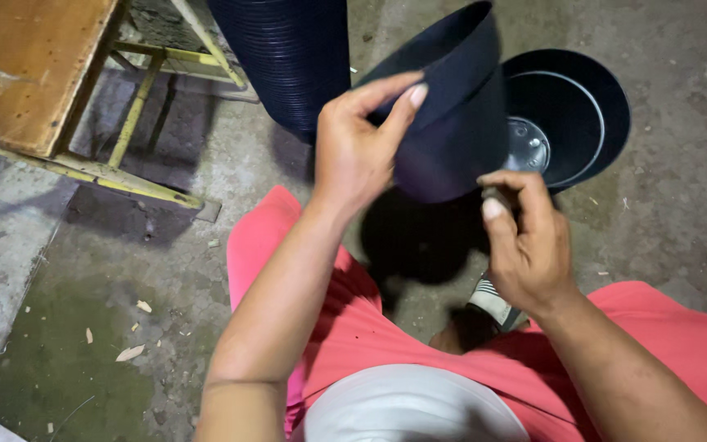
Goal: The person sits on the floor and repeatedly picks up black plastic nursery pots from a stack. They use a small handheld blade to trim the rim of each pot, then place the trimmed pot into a separate stack. The process is repeated for multiple pots.
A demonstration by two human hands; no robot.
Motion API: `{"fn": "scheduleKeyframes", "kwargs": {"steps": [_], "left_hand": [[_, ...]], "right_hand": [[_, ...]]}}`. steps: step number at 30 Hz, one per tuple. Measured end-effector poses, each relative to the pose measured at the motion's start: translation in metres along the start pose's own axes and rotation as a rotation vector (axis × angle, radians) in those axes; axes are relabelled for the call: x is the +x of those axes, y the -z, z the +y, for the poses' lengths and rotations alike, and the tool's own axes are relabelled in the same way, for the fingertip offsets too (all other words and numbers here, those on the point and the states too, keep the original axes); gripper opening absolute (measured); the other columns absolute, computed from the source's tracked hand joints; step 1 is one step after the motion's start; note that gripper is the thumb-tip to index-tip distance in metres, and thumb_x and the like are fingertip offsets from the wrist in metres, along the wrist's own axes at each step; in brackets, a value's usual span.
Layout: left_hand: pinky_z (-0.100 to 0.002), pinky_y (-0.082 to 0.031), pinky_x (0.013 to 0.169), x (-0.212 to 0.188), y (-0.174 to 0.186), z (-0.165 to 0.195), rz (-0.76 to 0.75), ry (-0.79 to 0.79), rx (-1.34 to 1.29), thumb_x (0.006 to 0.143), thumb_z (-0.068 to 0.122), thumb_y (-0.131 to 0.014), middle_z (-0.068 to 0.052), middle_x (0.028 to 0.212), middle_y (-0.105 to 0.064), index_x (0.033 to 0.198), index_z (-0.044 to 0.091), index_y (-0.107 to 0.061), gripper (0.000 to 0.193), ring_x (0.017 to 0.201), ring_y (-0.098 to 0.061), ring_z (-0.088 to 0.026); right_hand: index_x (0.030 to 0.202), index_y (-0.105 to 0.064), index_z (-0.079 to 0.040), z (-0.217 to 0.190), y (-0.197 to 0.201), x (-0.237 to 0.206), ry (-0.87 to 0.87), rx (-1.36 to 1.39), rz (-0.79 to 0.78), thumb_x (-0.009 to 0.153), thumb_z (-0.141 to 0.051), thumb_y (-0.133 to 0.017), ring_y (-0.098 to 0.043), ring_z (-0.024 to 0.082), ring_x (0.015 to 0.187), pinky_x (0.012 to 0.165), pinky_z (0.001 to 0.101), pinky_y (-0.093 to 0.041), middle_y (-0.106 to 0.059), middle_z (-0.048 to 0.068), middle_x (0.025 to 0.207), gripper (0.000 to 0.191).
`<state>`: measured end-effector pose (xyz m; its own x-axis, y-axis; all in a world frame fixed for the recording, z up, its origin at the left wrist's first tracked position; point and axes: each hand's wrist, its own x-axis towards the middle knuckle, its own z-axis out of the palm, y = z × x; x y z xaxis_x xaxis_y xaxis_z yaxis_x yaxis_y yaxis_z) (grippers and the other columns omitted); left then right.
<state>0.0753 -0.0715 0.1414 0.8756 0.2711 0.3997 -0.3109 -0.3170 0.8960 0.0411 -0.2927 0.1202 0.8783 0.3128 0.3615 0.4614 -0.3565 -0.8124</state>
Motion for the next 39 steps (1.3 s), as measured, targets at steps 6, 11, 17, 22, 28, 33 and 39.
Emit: {"fn": "scheduleKeyframes", "kwargs": {"steps": [6, 11, 17, 22, 28, 33, 39], "left_hand": [[-0.031, -0.051, 0.079, -0.031, 0.012, -0.014, -0.086, 0.006, 0.298, 0.093, 0.021, -0.078, -0.01, 0.091, -0.08, 0.108, 0.01, -0.081, 0.019, 0.078, -0.068, -0.016], [-0.031, -0.052, 0.078, -0.054, 0.006, -0.035, -0.129, 0.116, 0.202, 0.09, 0.02, -0.079, -0.006, 0.094, -0.08, 0.107, 0.013, -0.081, 0.019, 0.078, -0.066, -0.016], [-0.03, -0.047, 0.086, -0.063, 0.002, -0.044, -0.172, 0.077, 0.193, 0.089, 0.019, -0.08, -0.004, 0.091, -0.08, 0.107, 0.015, -0.082, 0.019, 0.08, -0.057, -0.014], [-0.03, -0.043, 0.09, -0.063, 0.003, -0.043, -0.175, 0.04, 0.251, 0.089, 0.021, -0.08, -0.004, 0.091, -0.081, 0.107, 0.015, -0.082, 0.019, 0.082, -0.054, -0.015], [-0.031, -0.039, 0.095, -0.062, 0.005, -0.044, -0.21, 0.018, 0.242, 0.091, 0.023, -0.079, -0.004, 0.093, -0.081, 0.108, 0.015, -0.081, 0.018, 0.079, -0.059, -0.012], [-0.033, -0.039, 0.097, -0.062, 0.008, -0.041, -0.217, 0.004, 0.266, 0.092, 0.022, -0.079, -0.004, 0.089, -0.08, 0.108, 0.015, -0.081, 0.018, 0.078, -0.062, -0.012], [-0.036, -0.038, 0.098, -0.064, 0.009, -0.032, -0.238, -0.041, 0.328, 0.093, 0.019, -0.077, -0.004, 0.073, -0.073, 0.107, 0.012, -0.082, 0.017, 0.07, -0.061, -0.014]], "right_hand": [[0.124, -0.067, -0.002, 0.008, -0.013, 0.009, -0.038, 0.146, -0.048, 0.103, -0.009, -0.065, -0.062, 0.007, 0.083, 0.072, 0.0238, -0.05, -0.072, 0.008, 0.096, 0.023], [0.118, -0.071, -0.001, 0.015, -0.024, 0.014, -0.08, 0.118, -0.056, 0.098, -0.01, -0.069, -0.065, 0.011, 0.079, 0.071, 0.0254, -0.052, -0.076, 0.008, 0.098, 0.022], [0.113, -0.072, -0.002, 0.017, -0.028, 0.015, -0.033, 0.081, -0.062, 0.096, -0.011, -0.071, -0.074, 0.014, 0.087, 0.077, 0.0285, -0.056, -0.078, 0.011, 0.097, 0.019], [0.112, -0.073, -0.003, 0.018, -0.027, 0.017, -0.019, 0.024, -0.067, 0.096, -0.012, -0.072, -0.076, 0.018, 0.086, 0.076, 0.0297, -0.056, -0.077, 0.011, 0.097, 0.019], [0.11, -0.073, -0.003, 0.016, -0.029, 0.018, -0.086, 0.029, -0.087, 0.094, -0.012, -0.072, -0.072, 0.019, 0.072, 0.065, 0.0301, -0.054, -0.076, 0.011, 0.092, 0.019], [0.11, -0.073, -0.002, 0.014, -0.03, 0.018, 0.038, -0.011, -0.07, 0.095, -0.01, -0.072, -0.073, 0.02, 0.077, 0.069, 0.0303, -0.054, -0.074, 0.012, 0.092, 0.017], [0.11, -0.071, -0.002, 0.015, -0.033, 0.015, 0.096, -0.03, -0.06, 0.095, -0.008, -0.073, -0.073, 0.024, 0.078, 0.067, 0.032, -0.055, -0.073, 0.014, 0.094, 0.016]]}}
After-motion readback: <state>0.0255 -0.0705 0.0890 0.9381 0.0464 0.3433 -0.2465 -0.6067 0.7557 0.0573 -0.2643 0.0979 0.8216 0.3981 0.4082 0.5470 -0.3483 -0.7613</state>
